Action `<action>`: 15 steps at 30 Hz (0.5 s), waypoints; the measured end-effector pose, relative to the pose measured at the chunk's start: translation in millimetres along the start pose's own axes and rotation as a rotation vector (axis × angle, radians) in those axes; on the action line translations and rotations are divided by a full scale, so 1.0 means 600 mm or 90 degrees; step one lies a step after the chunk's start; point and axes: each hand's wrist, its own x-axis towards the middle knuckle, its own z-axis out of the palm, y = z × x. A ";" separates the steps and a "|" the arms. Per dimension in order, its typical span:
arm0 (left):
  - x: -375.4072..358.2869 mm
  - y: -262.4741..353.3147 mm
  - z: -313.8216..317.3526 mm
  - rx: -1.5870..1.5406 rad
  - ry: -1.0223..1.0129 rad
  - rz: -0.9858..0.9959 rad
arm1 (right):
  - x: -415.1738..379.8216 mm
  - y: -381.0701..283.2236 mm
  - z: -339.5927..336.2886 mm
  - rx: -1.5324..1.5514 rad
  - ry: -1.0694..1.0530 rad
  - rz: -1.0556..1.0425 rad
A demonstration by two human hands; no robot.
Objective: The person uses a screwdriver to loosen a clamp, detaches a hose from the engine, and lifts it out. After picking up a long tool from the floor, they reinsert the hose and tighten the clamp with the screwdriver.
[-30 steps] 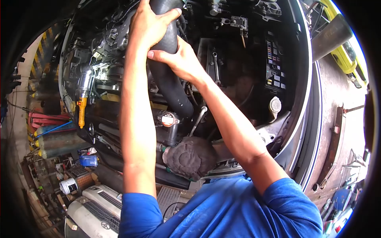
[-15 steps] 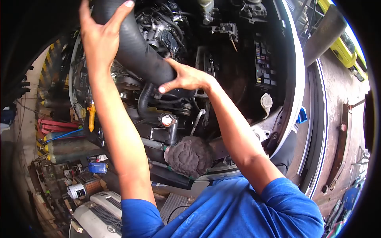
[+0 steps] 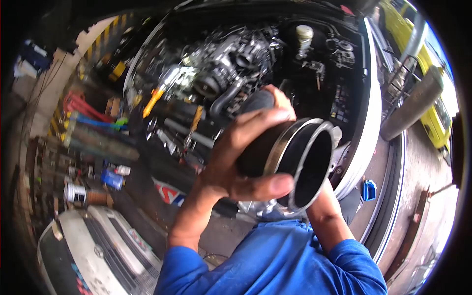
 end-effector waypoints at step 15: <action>-0.073 0.075 0.064 -0.166 0.090 0.088 | -0.038 -0.069 -0.058 -0.119 0.060 -0.091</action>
